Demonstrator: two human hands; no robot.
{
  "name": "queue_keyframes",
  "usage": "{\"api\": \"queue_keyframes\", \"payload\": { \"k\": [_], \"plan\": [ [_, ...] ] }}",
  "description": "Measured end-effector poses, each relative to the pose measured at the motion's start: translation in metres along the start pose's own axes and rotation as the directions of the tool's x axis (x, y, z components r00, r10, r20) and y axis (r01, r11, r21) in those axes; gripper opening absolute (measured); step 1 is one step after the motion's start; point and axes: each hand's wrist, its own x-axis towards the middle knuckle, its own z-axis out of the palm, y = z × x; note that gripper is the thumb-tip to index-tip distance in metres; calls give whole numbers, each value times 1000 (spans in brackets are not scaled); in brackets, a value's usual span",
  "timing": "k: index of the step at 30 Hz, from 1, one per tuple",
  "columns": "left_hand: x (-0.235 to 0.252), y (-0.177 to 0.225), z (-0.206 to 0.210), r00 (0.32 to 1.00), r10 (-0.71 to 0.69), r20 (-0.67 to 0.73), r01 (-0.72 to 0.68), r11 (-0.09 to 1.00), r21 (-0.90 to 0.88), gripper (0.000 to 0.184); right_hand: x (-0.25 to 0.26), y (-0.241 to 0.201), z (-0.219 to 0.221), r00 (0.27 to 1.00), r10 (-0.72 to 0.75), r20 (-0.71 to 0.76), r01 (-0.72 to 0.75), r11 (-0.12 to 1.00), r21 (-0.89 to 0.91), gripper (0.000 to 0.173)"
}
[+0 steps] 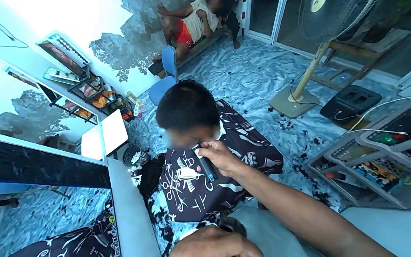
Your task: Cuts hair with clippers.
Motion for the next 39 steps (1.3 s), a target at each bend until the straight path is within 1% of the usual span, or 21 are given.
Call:
{"api": "queue_keyframes", "payload": {
  "k": [7,18,20,22,23,24,25,26,27,28,29,30,31,32,33,34,35,36,37,38,39],
  "plan": [
    [-21,-16,1,992,-115,-51,111,991,-73,56,-2,-2,2,999,-26,-25,28,998,53,24],
    [-14,-22,-4,995,-96,-29,93,990,-104,60,0,-8,0,995,-95,-29,98,990,103,20],
    [-14,-23,-6,994,-107,-1,107,989,-102,60,-1,-7,-4,995,-101,15,100,993,62,22],
    [-26,-28,-16,986,-162,-28,159,982,-100,61,-15,2,-19,995,-43,85,47,998,-51,27],
    [-36,-35,-25,968,-224,-111,216,973,-78,61,-28,7,-32,994,19,104,-9,995,-102,29],
    [-45,-45,-37,923,-296,-248,301,954,-18,59,-43,13,-49,992,81,100,-68,989,-127,31],
    [-47,-57,-50,843,-353,-405,432,894,120,59,-57,17,-69,988,131,76,-121,984,-128,32],
    [-38,-70,-61,757,-386,-527,590,750,297,62,-69,22,-91,986,163,35,-159,983,-94,31],
    [-23,-79,-68,713,-403,-574,682,591,432,67,-78,27,-110,983,183,-8,-184,982,-33,30],
    [-5,-85,-70,729,-364,-580,679,494,543,67,-85,31,-125,980,192,-46,-190,981,40,30],
    [12,-88,-72,776,-253,-578,623,453,638,63,-89,33,-136,981,180,-76,-170,978,120,29],
    [31,-89,-77,816,-66,-574,541,438,718,59,-90,31,-143,983,144,-111,-118,970,210,28],
    [49,-90,-87,815,157,-558,458,418,785,55,-91,26,-149,985,101,-138,-58,956,286,28],
    [64,-92,-99,775,320,-545,409,404,818,52,-94,22,-153,985,60,-161,-2,941,340,29],
    [75,-93,-109,735,378,-562,404,422,812,47,-98,20,-157,983,24,-182,45,928,369,32],
    [80,-91,-112,735,286,-615,448,477,756,44,-105,20,-161,981,0,-195,76,920,384,38],
    [80,-83,-110,770,27,-638,523,545,655,46,-114,22,-165,978,-16,-206,97,916,389,45],
    [80,-73,-105,797,-295,-527,588,577,567,50,-123,26,-169,976,-22,-217,107,917,385,53],
    [81,-62,-97,786,-517,-340,613,576,541,53,-131,31,-176,970,-15,-242,110,917,384,59],
    [83,-53,-86,758,-616,-212,614,565,552,56,-138,37,-182,962,-2,-274,110,919,379,63],
    [84,-46,-77,750,-629,-206,614,545,571,58,-145,44,-189,951,9,-309,115,917,381,65]
  ]
}}
